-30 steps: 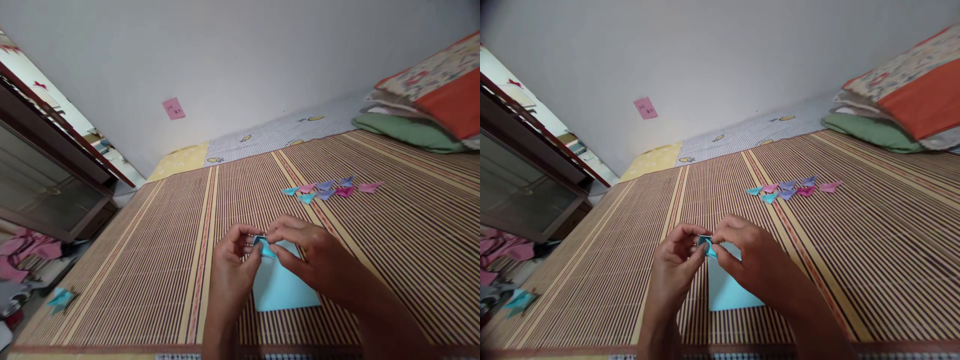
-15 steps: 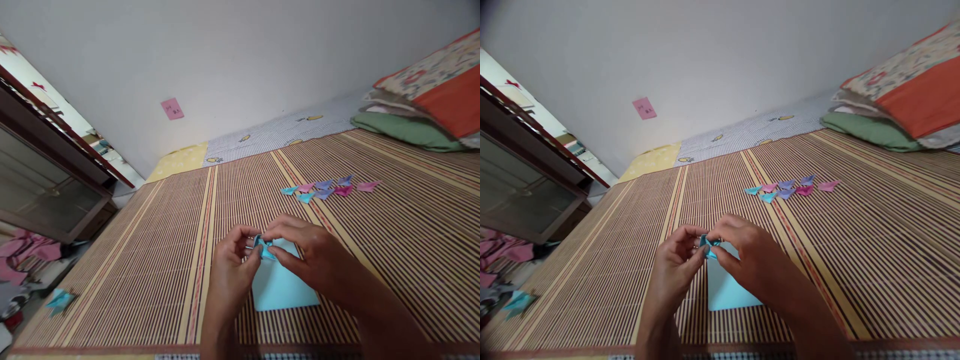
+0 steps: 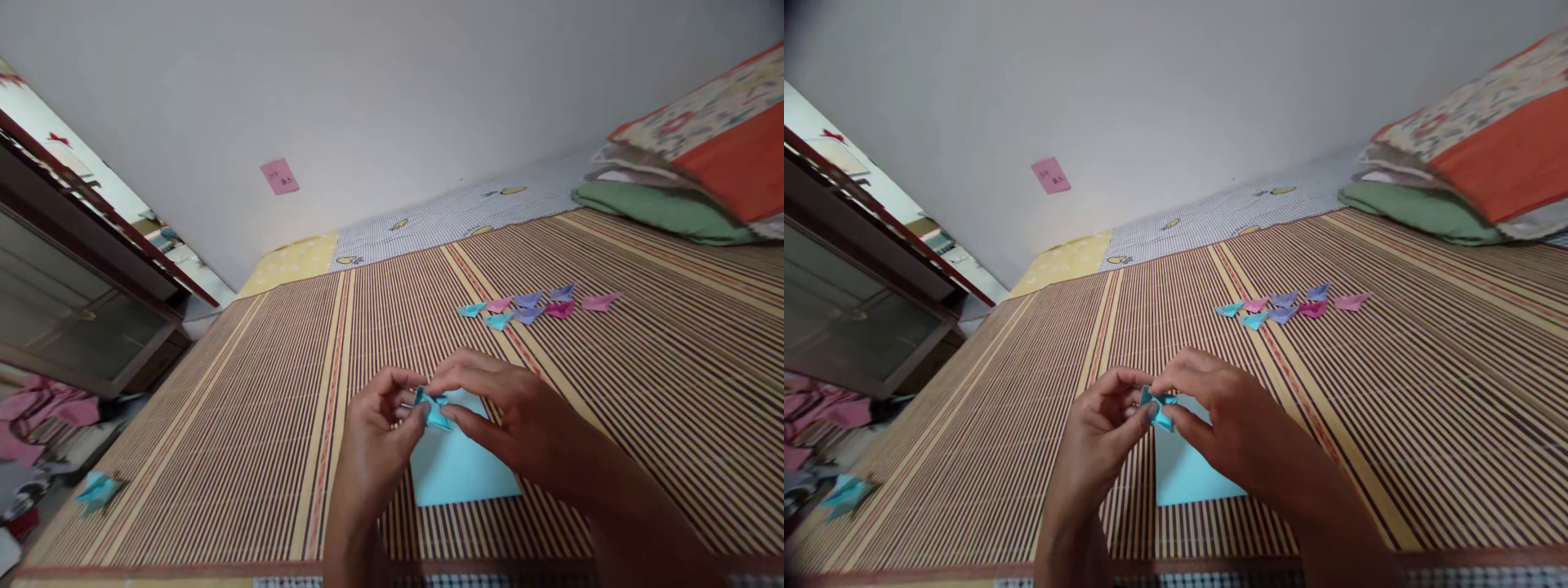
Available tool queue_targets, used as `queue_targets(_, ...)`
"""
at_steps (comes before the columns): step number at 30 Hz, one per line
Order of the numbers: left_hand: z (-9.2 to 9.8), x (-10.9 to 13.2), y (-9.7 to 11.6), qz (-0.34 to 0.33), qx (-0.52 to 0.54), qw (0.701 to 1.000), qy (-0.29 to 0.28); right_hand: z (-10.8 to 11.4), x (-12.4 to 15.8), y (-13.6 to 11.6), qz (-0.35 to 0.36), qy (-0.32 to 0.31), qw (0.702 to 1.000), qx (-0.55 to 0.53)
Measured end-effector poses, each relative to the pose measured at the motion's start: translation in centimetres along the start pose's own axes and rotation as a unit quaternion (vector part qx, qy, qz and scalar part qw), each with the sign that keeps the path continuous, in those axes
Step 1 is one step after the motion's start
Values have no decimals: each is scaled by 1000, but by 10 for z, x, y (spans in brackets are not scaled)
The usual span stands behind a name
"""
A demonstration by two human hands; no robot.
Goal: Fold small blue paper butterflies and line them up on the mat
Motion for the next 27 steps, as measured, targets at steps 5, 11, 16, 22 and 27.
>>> queue_targets(5, -2, 0, 0, -3, -1, 1000, -14, -2, -1, -1, 2, -8, 1000, -7)
queue_targets(11, -3, 1, -1, 0, 27, 999, -20, -3, 1, 0, -4, -15, 1000, -11)
queue_targets(16, -1, 0, -2, 5, 34, 999, -8, 0, 1, 2, -9, -3, 1000, -24)
queue_targets(22, 6, 0, -1, 6, 10, 999, 31, 1, 0, 5, -22, 22, 999, -29)
queue_targets(27, 7, 1, 2, -8, -39, 998, 40, -1, -2, 7, -31, 36, 999, -21)
Point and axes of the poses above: each hand's wrist, its own x-axis away from the middle knuckle, its own z-axis out of the back of the hand, y = z × x, the point moved 9 cm from there along -x, towards the middle knuckle, and after that the axes turned 12 degrees about -x, right-handed, at the moved point
